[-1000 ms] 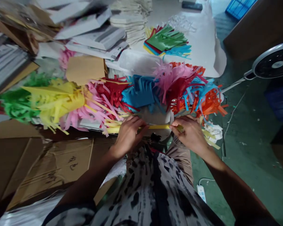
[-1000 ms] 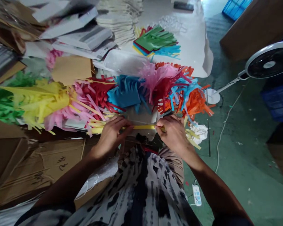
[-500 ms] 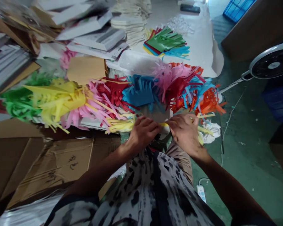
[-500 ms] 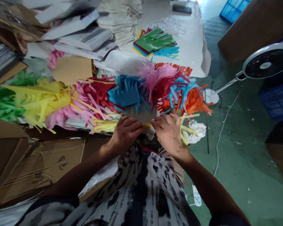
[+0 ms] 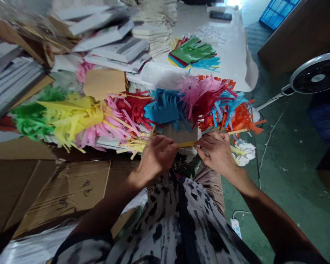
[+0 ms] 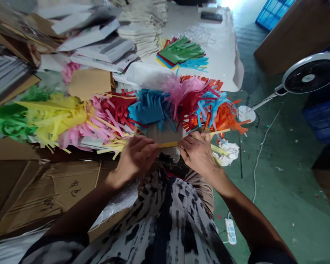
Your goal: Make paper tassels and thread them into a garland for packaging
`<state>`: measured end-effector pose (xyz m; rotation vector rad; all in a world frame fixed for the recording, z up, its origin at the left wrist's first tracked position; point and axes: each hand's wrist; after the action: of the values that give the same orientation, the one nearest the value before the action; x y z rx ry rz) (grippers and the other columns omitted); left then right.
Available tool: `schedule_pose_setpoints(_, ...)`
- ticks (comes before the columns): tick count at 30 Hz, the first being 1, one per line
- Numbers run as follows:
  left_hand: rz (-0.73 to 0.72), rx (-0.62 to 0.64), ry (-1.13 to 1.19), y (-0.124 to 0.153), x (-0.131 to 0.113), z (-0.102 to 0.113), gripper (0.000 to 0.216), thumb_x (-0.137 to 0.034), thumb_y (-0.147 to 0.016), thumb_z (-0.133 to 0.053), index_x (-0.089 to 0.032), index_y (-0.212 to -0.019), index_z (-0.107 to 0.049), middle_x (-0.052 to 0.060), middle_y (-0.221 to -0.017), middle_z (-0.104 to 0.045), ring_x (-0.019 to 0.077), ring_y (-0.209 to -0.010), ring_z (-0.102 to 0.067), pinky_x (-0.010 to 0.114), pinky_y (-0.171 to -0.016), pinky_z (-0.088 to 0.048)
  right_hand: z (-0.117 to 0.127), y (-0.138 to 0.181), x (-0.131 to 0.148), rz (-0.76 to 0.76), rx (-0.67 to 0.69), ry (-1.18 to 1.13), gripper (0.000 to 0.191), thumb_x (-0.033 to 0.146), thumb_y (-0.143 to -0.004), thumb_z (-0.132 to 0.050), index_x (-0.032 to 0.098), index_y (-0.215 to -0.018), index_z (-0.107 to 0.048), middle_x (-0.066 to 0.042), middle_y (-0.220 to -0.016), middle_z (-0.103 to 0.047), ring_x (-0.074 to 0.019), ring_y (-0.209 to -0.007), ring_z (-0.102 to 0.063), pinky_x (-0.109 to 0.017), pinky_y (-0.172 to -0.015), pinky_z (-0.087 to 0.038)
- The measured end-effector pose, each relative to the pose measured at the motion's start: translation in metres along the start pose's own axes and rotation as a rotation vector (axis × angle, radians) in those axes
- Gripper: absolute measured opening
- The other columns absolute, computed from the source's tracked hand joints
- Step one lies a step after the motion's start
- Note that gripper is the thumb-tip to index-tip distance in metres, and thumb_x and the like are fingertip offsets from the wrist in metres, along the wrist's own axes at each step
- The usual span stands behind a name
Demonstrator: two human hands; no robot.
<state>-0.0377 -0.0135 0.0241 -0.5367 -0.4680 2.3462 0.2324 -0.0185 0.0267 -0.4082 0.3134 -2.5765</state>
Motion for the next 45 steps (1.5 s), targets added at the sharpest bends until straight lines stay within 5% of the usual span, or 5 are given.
schedule_pose_setpoints(7, -0.031, 0.178, 0.015, -0.024, -0.008, -0.044, 0.016, -0.020, -0.106, -0.057, -0.017, -0.098, -0.071, 0.006, -0.092, -0.071, 0.0218, -0.088, -0.064, 0.035, -0.079, -0.051, -0.002, -0.009, -0.012, 0.008, 0.084, -0.067, 0.018, 0.033, -0.106, -0.060, 0.026, -0.100, -0.074, -0.003, -0.099, -0.077, -0.0258, -0.104, -0.059, -0.042, -0.088, -0.026)
schedule_pose_setpoints(30, 0.300, 0.171, -0.093, -0.015, 0.008, -0.015, 0.025, -0.035, -0.104, -0.060, -0.018, -0.089, -0.070, 0.008, -0.088, -0.071, 0.0274, -0.088, -0.060, 0.042, -0.079, -0.039, -0.006, -0.022, -0.012, -0.038, 0.128, 0.164, 0.029, 0.036, -0.109, -0.052, 0.021, -0.093, -0.071, -0.009, -0.093, -0.071, -0.0302, -0.100, -0.052, -0.044, -0.083, -0.025)
schedule_pose_setpoints(32, 0.263, 0.168, -0.090, -0.011, 0.015, -0.012, 0.023, -0.033, -0.106, -0.058, -0.018, -0.097, -0.072, 0.008, -0.091, -0.072, 0.0271, -0.090, -0.060, 0.042, -0.079, -0.041, -0.007, -0.021, -0.009, -0.039, 0.102, 0.183, 0.027, 0.035, -0.108, -0.053, 0.021, -0.094, -0.071, -0.009, -0.095, -0.071, -0.0307, -0.102, -0.053, -0.045, -0.086, -0.026)
schedule_pose_setpoints(38, -0.187, 0.264, 0.046, -0.011, 0.026, -0.016, 0.029, -0.017, -0.103, -0.059, -0.026, -0.128, -0.071, 0.008, -0.109, -0.075, 0.0237, -0.099, -0.063, 0.037, -0.078, -0.047, -0.011, -0.016, 0.004, 0.129, 0.021, 0.127, 0.021, 0.017, -0.106, -0.054, 0.024, -0.106, -0.073, -0.005, -0.100, -0.077, -0.0261, -0.106, -0.059, -0.046, -0.096, -0.028)
schedule_pose_setpoints(45, -0.029, 0.175, 0.129, 0.001, -0.006, -0.014, 0.019, -0.015, -0.096, -0.062, -0.019, -0.107, -0.077, 0.008, -0.099, -0.076, 0.0226, -0.092, -0.065, 0.037, -0.079, -0.052, -0.011, -0.014, 0.016, 0.249, 0.009, 0.148, 0.018, 0.017, -0.104, -0.058, 0.022, -0.102, -0.074, -0.005, -0.094, -0.075, -0.0246, -0.101, -0.058, -0.045, -0.092, -0.031)
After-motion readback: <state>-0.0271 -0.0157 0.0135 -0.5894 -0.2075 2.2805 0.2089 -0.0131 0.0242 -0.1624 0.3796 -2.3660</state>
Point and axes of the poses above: each hand's wrist, its own y-axis away from the middle knuckle, its own z-axis out of the back of the hand, x = y × z
